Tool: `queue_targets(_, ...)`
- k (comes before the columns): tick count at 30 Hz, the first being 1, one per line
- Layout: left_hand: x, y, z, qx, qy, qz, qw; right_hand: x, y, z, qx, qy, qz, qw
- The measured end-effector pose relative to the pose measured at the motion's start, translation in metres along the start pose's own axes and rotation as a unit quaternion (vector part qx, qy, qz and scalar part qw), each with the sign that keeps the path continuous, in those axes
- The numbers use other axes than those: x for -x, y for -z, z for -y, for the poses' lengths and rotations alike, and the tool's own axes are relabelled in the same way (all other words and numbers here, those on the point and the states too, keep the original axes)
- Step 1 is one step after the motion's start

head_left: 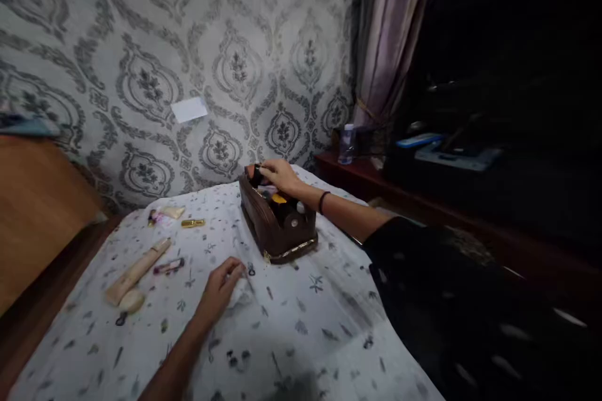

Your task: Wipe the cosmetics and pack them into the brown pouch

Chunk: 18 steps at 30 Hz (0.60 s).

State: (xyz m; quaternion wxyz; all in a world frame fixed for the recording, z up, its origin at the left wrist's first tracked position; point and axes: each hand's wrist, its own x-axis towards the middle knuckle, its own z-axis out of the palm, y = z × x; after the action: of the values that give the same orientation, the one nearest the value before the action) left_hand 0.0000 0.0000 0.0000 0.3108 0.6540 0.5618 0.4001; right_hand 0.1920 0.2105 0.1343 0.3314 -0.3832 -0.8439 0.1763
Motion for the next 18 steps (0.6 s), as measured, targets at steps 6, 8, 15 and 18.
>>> queue_targets(6,0.002,0.001,0.006,-0.015,-0.013,0.001,1.0,0.006,-0.007,0.003,0.021,0.009,0.092,0.995)
queue_targets(8,0.002,0.001,0.007,-0.021,-0.014,0.001,1.0,0.005,-0.01,0.004,0.031,0.001,0.114,0.993)
queue_targets(15,0.003,0.001,0.001,-0.029,-0.007,0.005,1.0,0.001,-0.013,0.012,0.061,-0.044,0.144,0.987)
queue_targets(18,0.003,0.001,-0.001,-0.03,-0.008,0.008,0.999,-0.005,-0.01,0.013,0.069,-0.055,0.164,0.983)
